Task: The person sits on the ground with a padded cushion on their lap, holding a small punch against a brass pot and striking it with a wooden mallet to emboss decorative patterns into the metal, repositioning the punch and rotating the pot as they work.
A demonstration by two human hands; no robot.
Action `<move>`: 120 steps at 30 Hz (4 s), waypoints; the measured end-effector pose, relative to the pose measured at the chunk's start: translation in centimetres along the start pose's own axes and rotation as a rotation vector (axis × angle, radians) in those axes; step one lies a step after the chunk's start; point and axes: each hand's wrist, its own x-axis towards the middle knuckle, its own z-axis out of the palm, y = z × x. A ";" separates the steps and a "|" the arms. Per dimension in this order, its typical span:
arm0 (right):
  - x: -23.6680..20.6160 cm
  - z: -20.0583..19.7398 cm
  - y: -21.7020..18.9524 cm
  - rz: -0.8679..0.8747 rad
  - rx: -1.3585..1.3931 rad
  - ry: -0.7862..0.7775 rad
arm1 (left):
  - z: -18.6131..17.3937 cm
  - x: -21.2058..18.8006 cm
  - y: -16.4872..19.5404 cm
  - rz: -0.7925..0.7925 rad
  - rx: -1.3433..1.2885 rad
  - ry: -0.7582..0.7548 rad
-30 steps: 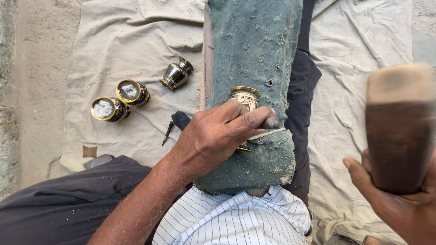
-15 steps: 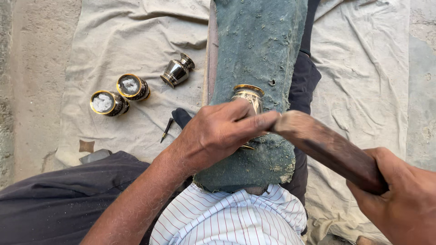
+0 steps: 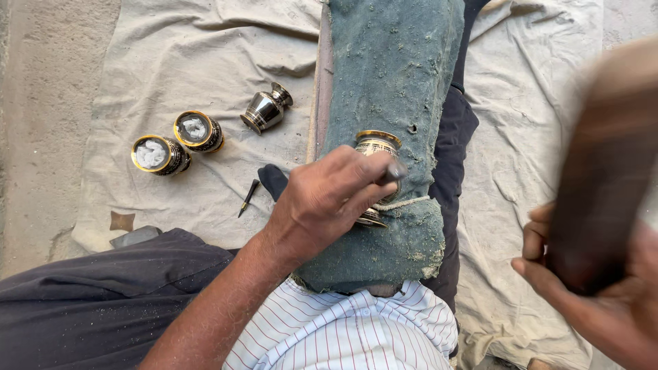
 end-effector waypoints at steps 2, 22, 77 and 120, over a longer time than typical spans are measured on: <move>-0.7 0.2 -0.1 -0.221 0.002 0.186 | 0.1 -0.1 0.0 0.047 0.035 0.000; -0.3 -1.2 0.2 -0.668 -1.306 0.393 | 0.3 -0.4 -1.2 0.104 0.039 0.000; -0.5 2.0 -4.6 -1.102 -1.164 0.355 | -0.7 -1.2 -1.8 0.015 -0.154 0.100; -2.8 5.9 -8.8 -1.037 -1.510 0.330 | 0.0 -2.7 -3.0 -0.042 -0.241 0.218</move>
